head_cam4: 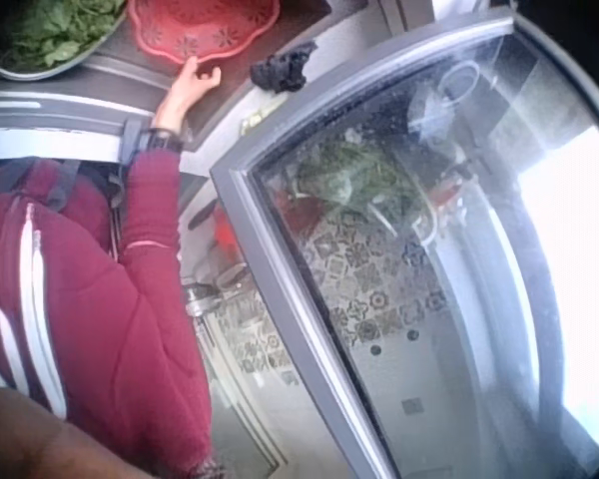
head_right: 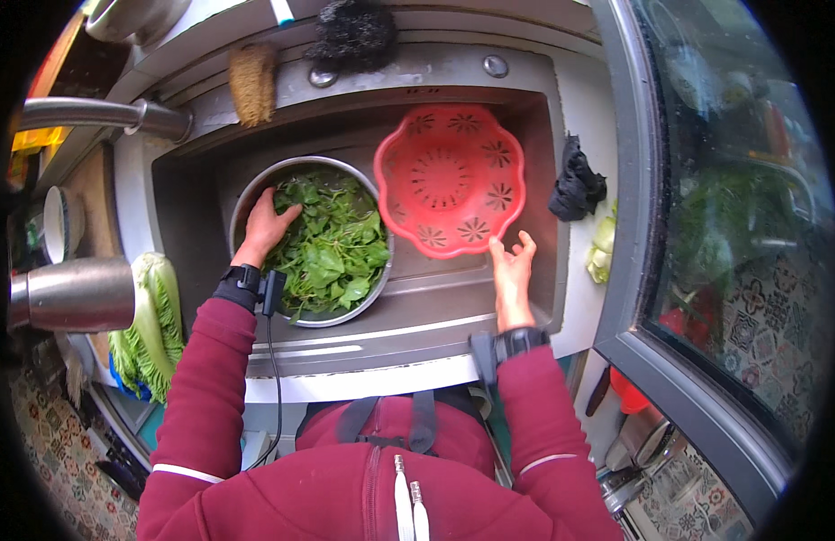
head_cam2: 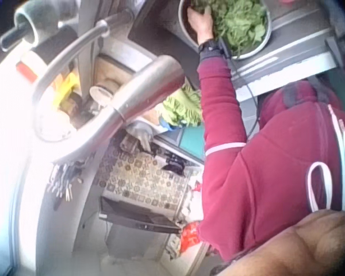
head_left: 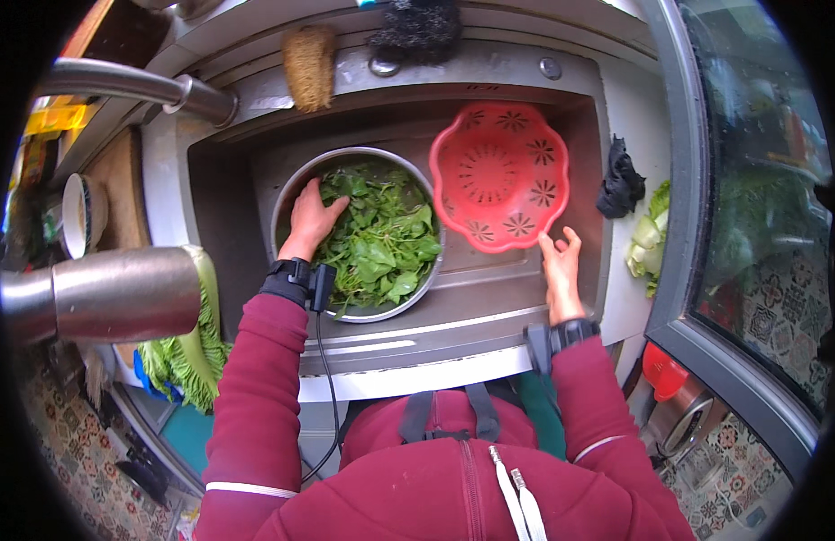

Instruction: The person unpacks a bundle of dried noodles from a red plastic bag and places them into a metal bowl. They then fill a wok with water from the tap, place it on the stove, and cover it with a lid. Finally, they wash leafy greens in a colander under running water.

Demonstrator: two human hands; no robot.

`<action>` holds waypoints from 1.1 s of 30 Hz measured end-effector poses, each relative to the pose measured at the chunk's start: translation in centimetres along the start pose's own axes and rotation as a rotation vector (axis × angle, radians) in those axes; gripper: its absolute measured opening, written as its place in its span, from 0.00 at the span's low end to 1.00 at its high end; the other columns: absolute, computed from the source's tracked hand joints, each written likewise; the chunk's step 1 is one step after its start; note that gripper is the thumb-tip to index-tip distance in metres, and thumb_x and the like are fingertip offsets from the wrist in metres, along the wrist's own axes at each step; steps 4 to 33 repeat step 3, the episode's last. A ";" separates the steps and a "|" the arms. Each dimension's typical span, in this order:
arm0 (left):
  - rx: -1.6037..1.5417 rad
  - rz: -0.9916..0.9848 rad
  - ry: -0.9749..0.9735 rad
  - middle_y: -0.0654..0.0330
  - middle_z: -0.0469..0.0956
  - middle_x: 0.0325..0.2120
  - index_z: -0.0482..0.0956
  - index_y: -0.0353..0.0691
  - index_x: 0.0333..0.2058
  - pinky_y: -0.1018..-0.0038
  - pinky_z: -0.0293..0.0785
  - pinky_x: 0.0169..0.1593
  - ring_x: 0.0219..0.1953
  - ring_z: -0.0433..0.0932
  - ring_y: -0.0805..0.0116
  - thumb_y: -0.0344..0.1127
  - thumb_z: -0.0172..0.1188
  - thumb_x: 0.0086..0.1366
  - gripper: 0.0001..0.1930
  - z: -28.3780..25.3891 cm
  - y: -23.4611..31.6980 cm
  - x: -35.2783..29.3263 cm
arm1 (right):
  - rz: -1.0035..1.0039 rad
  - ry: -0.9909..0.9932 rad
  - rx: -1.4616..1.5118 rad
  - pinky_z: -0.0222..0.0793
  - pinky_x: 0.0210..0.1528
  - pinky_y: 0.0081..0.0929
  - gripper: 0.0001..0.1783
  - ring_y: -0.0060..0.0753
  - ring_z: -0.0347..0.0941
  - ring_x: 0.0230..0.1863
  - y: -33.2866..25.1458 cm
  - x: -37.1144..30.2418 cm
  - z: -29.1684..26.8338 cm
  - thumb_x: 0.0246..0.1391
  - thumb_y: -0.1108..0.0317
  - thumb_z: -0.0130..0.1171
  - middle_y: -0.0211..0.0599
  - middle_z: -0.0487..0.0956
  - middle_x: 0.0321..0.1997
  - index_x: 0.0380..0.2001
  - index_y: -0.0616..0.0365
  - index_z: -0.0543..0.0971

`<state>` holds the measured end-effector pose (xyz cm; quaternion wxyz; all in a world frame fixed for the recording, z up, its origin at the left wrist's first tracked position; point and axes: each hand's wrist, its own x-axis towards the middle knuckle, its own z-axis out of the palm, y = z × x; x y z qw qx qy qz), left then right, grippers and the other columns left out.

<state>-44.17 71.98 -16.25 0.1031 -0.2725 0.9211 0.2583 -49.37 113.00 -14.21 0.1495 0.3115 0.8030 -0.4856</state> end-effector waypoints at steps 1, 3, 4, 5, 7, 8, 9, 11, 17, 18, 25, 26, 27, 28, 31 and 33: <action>0.021 0.026 -0.053 0.43 0.71 0.52 0.66 0.34 0.56 0.60 0.66 0.58 0.56 0.69 0.46 0.49 0.65 0.54 0.36 0.4 0.3 0.3 | -0.258 -0.007 -0.098 0.67 0.54 0.37 0.39 0.41 0.68 0.54 -0.6 -1.9 -0.7 0.51 0.59 0.65 0.44 0.66 0.60 0.62 0.55 0.58; 0.126 -0.038 -0.253 0.43 0.71 0.53 0.63 0.34 0.59 0.61 0.66 0.59 0.57 0.68 0.47 0.50 0.65 0.54 0.39 -0.6 -0.1 0.2 | -0.638 -0.270 -0.221 0.62 0.59 0.43 0.42 0.41 0.62 0.61 -1.8 -4.9 0.6 0.53 0.53 0.63 0.38 0.58 0.67 0.65 0.46 0.54; 0.126 -0.038 -0.253 0.43 0.71 0.53 0.63 0.34 0.59 0.61 0.66 0.59 0.57 0.68 0.47 0.50 0.65 0.54 0.39 -0.6 -0.1 0.2 | -0.638 -0.270 -0.221 0.62 0.59 0.43 0.42 0.41 0.62 0.61 -1.8 -4.9 0.6 0.53 0.53 0.63 0.38 0.58 0.67 0.65 0.46 0.54; 0.126 -0.038 -0.253 0.43 0.71 0.53 0.63 0.34 0.59 0.61 0.66 0.59 0.57 0.68 0.47 0.50 0.65 0.54 0.39 -0.6 -0.1 0.2 | -0.638 -0.270 -0.221 0.62 0.59 0.43 0.42 0.41 0.62 0.61 -1.8 -4.9 0.6 0.53 0.53 0.63 0.38 0.58 0.67 0.65 0.46 0.54; 0.126 -0.038 -0.253 0.43 0.71 0.53 0.63 0.34 0.59 0.61 0.66 0.59 0.57 0.68 0.47 0.50 0.65 0.54 0.39 -0.6 -0.1 0.2 | -0.638 -0.270 -0.221 0.62 0.59 0.43 0.42 0.41 0.62 0.61 -1.8 -4.9 0.6 0.53 0.53 0.63 0.38 0.58 0.67 0.65 0.46 0.54; 0.126 -0.038 -0.253 0.43 0.71 0.53 0.63 0.34 0.59 0.61 0.66 0.59 0.57 0.68 0.47 0.50 0.65 0.54 0.39 -0.6 -0.1 0.2 | -0.638 -0.270 -0.221 0.62 0.59 0.43 0.42 0.41 0.62 0.61 -1.8 -4.9 0.6 0.53 0.53 0.63 0.38 0.58 0.67 0.65 0.46 0.54; 0.126 -0.038 -0.253 0.43 0.71 0.53 0.63 0.34 0.59 0.61 0.66 0.59 0.57 0.68 0.47 0.50 0.65 0.54 0.39 -0.6 -0.1 0.2 | -0.638 -0.270 -0.221 0.62 0.59 0.43 0.42 0.41 0.62 0.61 -1.8 -4.9 0.6 0.53 0.53 0.63 0.38 0.58 0.67 0.65 0.46 0.54; 0.126 -0.038 -0.253 0.43 0.71 0.53 0.63 0.34 0.59 0.61 0.66 0.59 0.57 0.68 0.47 0.50 0.65 0.54 0.39 -0.6 -0.1 0.2 | -0.638 -0.270 -0.221 0.62 0.59 0.43 0.42 0.41 0.62 0.61 -1.8 -4.9 0.6 0.53 0.53 0.63 0.38 0.58 0.67 0.65 0.46 0.54; 0.126 -0.038 -0.253 0.43 0.71 0.53 0.63 0.34 0.59 0.61 0.66 0.59 0.57 0.68 0.47 0.50 0.65 0.54 0.39 -0.6 -0.1 0.2 | -0.638 -0.270 -0.221 0.62 0.59 0.43 0.42 0.41 0.62 0.61 -1.8 -4.9 0.6 0.53 0.53 0.63 0.38 0.58 0.67 0.65 0.46 0.54; 0.126 -0.038 -0.253 0.43 0.71 0.53 0.63 0.34 0.59 0.61 0.66 0.59 0.57 0.68 0.47 0.50 0.65 0.54 0.39 -0.6 -0.1 0.2 | -0.638 -0.270 -0.221 0.62 0.59 0.43 0.42 0.41 0.62 0.61 -1.8 -4.9 0.6 0.53 0.53 0.63 0.38 0.58 0.67 0.65 0.46 0.54; 0.126 -0.038 -0.253 0.43 0.71 0.53 0.63 0.34 0.59 0.61 0.66 0.59 0.57 0.68 0.47 0.50 0.65 0.54 0.39 -0.6 -0.1 0.2 | -0.638 -0.270 -0.221 0.62 0.59 0.43 0.42 0.41 0.62 0.61 -1.8 -4.9 0.6 0.53 0.53 0.63 0.38 0.58 0.67 0.65 0.46 0.54; 0.126 -0.038 -0.253 0.43 0.71 0.53 0.63 0.34 0.59 0.61 0.66 0.59 0.57 0.68 0.47 0.50 0.65 0.54 0.39 -0.6 -0.1 0.2 | -0.638 -0.270 -0.221 0.62 0.59 0.43 0.42 0.41 0.62 0.61 -1.8 -4.9 0.6 0.53 0.53 0.63 0.38 0.58 0.67 0.65 0.46 0.54; 0.126 -0.038 -0.253 0.43 0.71 0.53 0.63 0.34 0.59 0.61 0.66 0.59 0.57 0.68 0.47 0.50 0.65 0.54 0.39 -0.6 -0.1 0.2 | -0.638 -0.270 -0.221 0.62 0.59 0.43 0.42 0.41 0.62 0.61 -1.8 -4.9 0.6 0.53 0.53 0.63 0.38 0.58 0.67 0.65 0.46 0.54; 0.126 -0.038 -0.253 0.43 0.71 0.53 0.63 0.34 0.59 0.61 0.66 0.59 0.57 0.68 0.47 0.50 0.65 0.54 0.39 -0.6 -0.1 0.2 | -0.638 -0.270 -0.221 0.62 0.59 0.43 0.42 0.41 0.62 0.61 -1.8 -4.9 0.6 0.53 0.53 0.63 0.38 0.58 0.67 0.65 0.46 0.54; 0.126 -0.038 -0.253 0.43 0.71 0.53 0.63 0.34 0.59 0.61 0.66 0.59 0.57 0.68 0.47 0.50 0.65 0.54 0.39 -0.6 -0.1 0.2 | -0.638 -0.270 -0.221 0.62 0.59 0.43 0.42 0.41 0.62 0.61 -1.8 -4.9 0.6 0.53 0.53 0.63 0.38 0.58 0.67 0.65 0.46 0.54; 0.126 -0.038 -0.253 0.43 0.71 0.53 0.63 0.34 0.59 0.61 0.66 0.59 0.57 0.68 0.47 0.50 0.65 0.54 0.39 -0.6 -0.1 0.2 | -0.638 -0.270 -0.221 0.62 0.59 0.43 0.42 0.41 0.62 0.61 -1.8 -4.9 0.6 0.53 0.53 0.63 0.38 0.58 0.67 0.65 0.46 0.54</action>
